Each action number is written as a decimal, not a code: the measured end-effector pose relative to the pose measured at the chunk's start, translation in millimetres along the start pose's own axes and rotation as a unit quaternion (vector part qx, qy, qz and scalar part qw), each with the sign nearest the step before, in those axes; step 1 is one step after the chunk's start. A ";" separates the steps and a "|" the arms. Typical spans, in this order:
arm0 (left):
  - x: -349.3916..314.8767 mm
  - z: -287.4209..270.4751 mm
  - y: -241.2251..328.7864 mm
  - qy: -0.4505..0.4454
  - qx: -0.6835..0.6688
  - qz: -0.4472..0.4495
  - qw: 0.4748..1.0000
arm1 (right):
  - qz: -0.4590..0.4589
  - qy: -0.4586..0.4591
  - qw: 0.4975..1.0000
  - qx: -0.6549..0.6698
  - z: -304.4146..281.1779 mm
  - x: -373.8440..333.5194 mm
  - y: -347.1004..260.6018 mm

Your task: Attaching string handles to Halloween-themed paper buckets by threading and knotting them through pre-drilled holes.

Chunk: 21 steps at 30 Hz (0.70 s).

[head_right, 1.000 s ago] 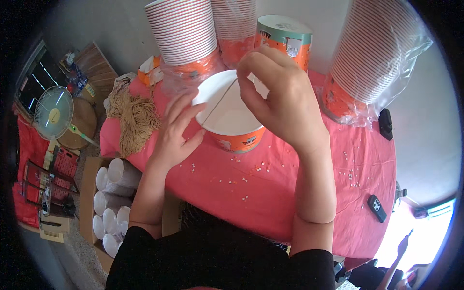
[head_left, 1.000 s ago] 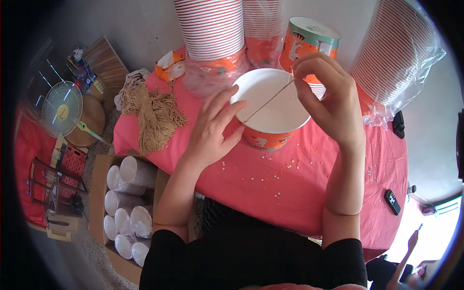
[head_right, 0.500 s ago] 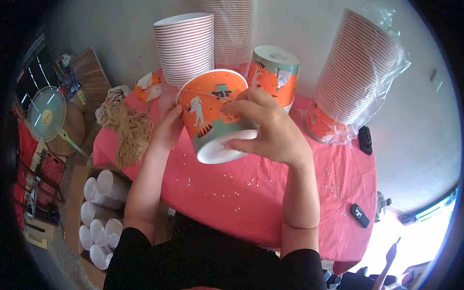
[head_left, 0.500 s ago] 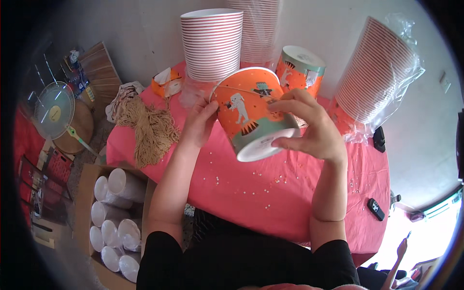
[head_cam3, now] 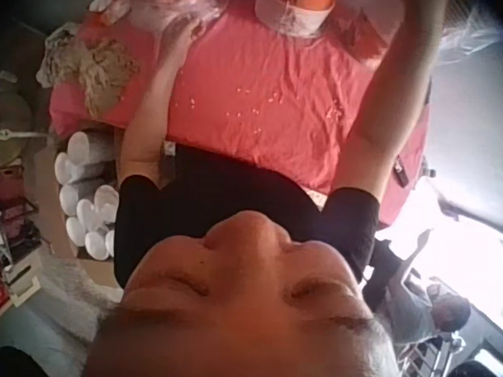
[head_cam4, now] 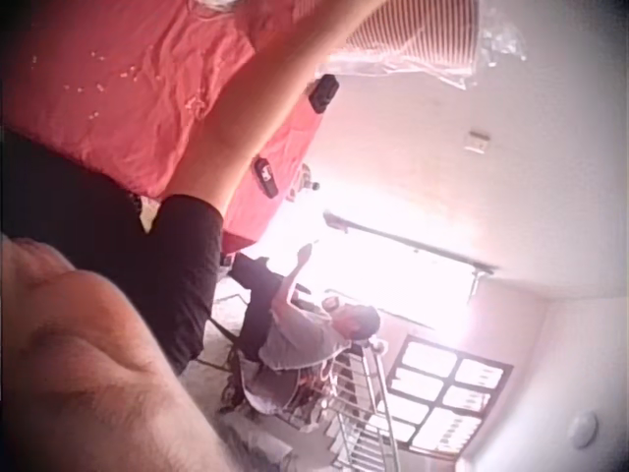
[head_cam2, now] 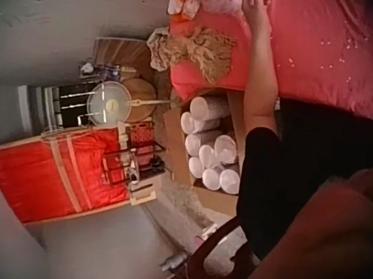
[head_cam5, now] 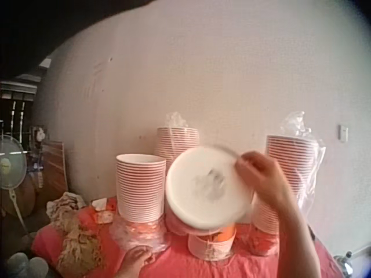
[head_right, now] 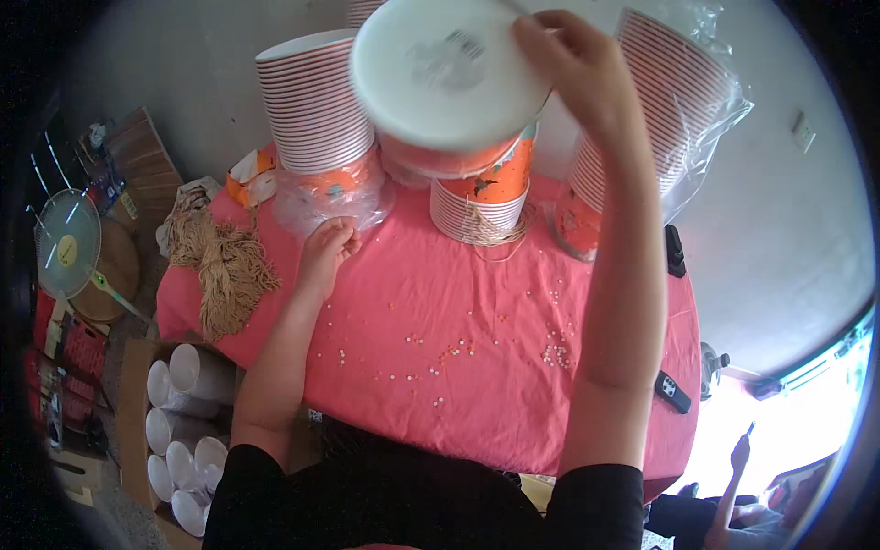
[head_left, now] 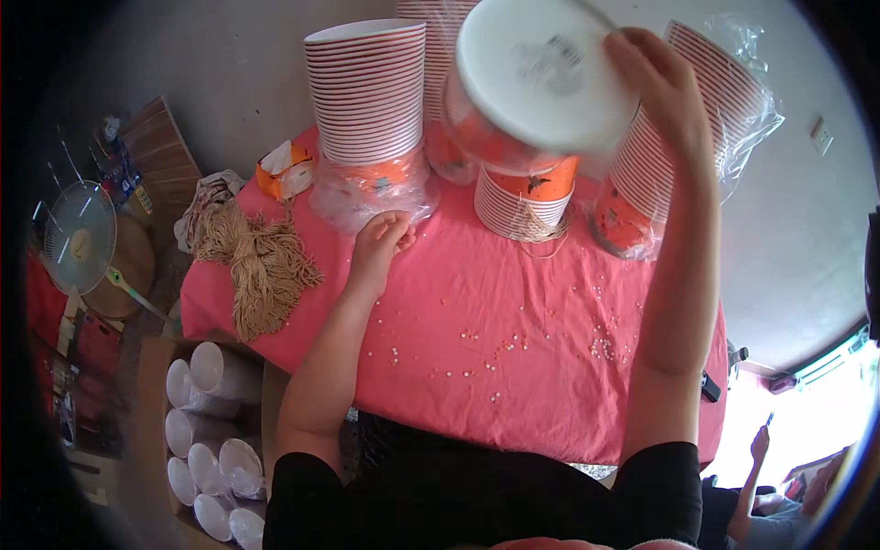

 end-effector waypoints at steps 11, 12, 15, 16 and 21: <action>-8.9 22.4 -1.3 -0.091 0.246 0.134 0.956 | 0.284 -0.145 0.947 -0.046 27.8 51.2 118.9; -9.1 23.6 -0.8 -0.095 0.267 0.143 0.948 | 0.286 -0.144 0.946 -0.047 29.6 54.0 128.6; -12.2 28.3 6.6 -0.107 0.305 0.166 0.932 | 0.372 -0.188 0.906 -0.077 42.0 46.1 159.2; -14.6 31.4 11.7 -0.116 0.324 0.184 0.921 | 0.375 -0.189 0.904 -0.077 44.5 43.0 165.5; -23.5 46.3 25.8 -0.141 0.354 0.167 0.909 | 0.385 -0.204 0.895 -0.100 51.5 20.5 179.2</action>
Point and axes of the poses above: each hand's wrist, its own x-axis towards the middle knuckle, its own z-axis out of the palm, y = z × x, the point moved 6 cm from there along x, towards the middle knuckle, and after that the axes turned 4 degrees about z, right-handed, at the moved point
